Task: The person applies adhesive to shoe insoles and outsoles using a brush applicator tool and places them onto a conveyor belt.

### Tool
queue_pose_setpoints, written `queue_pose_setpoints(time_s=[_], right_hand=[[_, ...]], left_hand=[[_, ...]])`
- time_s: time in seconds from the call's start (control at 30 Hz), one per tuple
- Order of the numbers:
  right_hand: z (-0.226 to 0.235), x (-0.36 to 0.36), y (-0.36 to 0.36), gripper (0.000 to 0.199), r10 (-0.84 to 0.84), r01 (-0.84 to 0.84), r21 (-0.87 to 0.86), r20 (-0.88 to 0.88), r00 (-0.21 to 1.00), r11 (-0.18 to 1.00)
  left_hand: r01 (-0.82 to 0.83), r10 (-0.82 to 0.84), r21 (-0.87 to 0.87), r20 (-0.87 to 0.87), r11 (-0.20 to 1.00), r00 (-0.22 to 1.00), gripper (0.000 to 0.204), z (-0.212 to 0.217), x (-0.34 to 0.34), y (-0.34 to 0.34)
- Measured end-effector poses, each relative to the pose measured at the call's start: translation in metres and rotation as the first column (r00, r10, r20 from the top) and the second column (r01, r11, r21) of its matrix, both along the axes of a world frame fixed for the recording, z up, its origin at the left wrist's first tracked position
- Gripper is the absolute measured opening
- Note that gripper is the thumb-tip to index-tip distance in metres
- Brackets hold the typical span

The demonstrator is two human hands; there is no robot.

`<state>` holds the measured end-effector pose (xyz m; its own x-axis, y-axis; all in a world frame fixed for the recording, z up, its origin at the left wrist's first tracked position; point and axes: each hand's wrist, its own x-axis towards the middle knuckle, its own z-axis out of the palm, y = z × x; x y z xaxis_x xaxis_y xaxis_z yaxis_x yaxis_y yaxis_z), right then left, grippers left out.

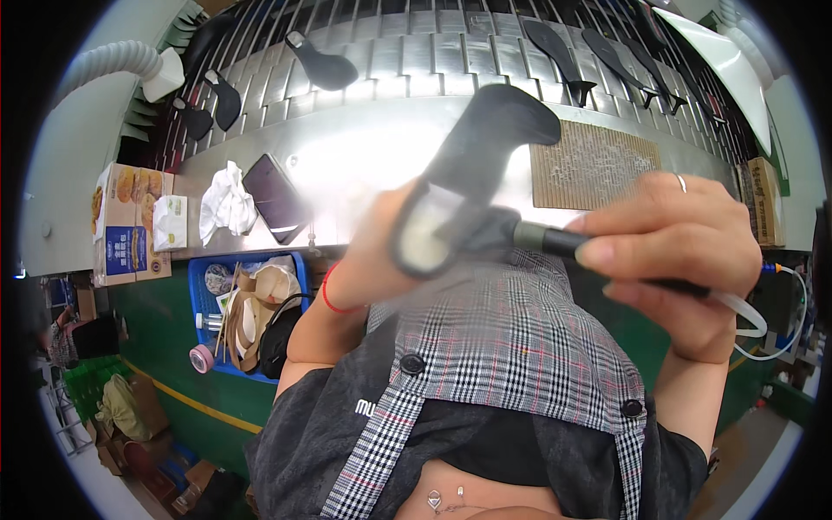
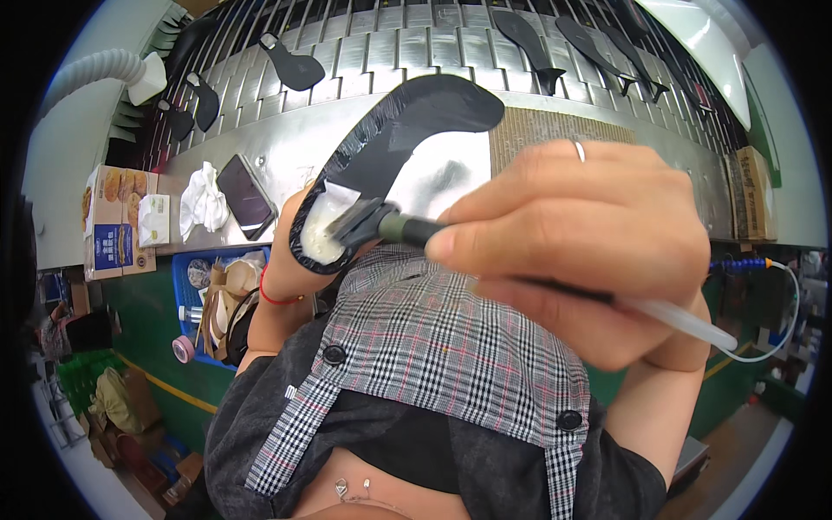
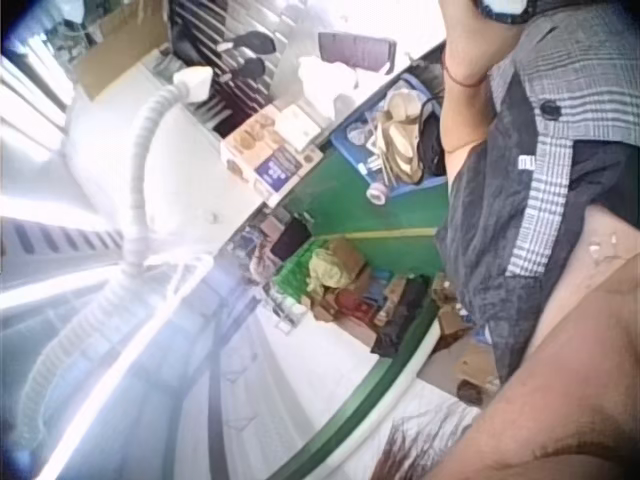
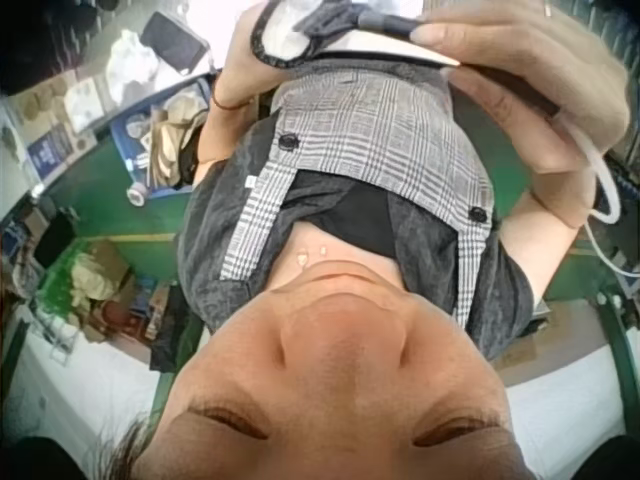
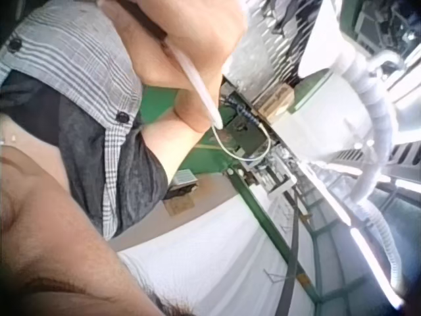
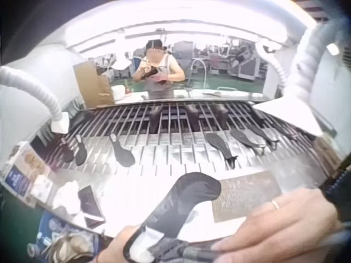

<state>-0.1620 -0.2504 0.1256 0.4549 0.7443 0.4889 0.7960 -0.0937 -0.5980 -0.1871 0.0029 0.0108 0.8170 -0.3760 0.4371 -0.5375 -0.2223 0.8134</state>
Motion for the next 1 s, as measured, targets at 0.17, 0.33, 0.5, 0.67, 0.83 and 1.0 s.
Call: queue_pose_setpoints(time_s=[0.17,0.33,0.5,0.67,0.83,1.0], right_hand=[[0.002,-0.001,-0.005,0.017,0.072,-0.071,0.041,-0.036,0.997,0.997],[-0.001,-0.008,-0.007,0.018,-0.084,0.081,0.073,0.026,0.996,0.994],[-0.003,-0.003,-0.017,0.020,-0.078,0.076,0.076,0.030,0.997,0.994],[-0.015,-0.001,-0.020,0.019,-0.208,0.207,0.156,-0.013,0.978,0.966],[-0.017,0.000,-0.025,0.019,-0.310,0.314,0.189,-0.047,0.949,0.930],[-0.024,0.004,-0.035,0.021,-0.222,0.255,0.258,-0.150,0.963,0.932]], left_hand=[[0.068,-0.078,0.105,0.093,0.992,0.993,0.049,0.001,-0.002,0.009],[0.027,-0.027,0.099,0.002,0.995,1.000,0.055,0.009,-0.008,0.012],[0.049,-0.045,0.057,-0.067,0.997,0.997,0.046,0.009,-0.011,0.011],[-0.008,0.014,0.061,-0.109,0.998,0.994,0.035,0.017,-0.016,0.012],[-0.035,0.030,0.162,0.034,0.986,0.999,0.037,0.001,-0.013,0.026],[-0.136,0.191,0.373,-0.113,0.918,0.975,0.050,-0.001,-0.025,0.039]])
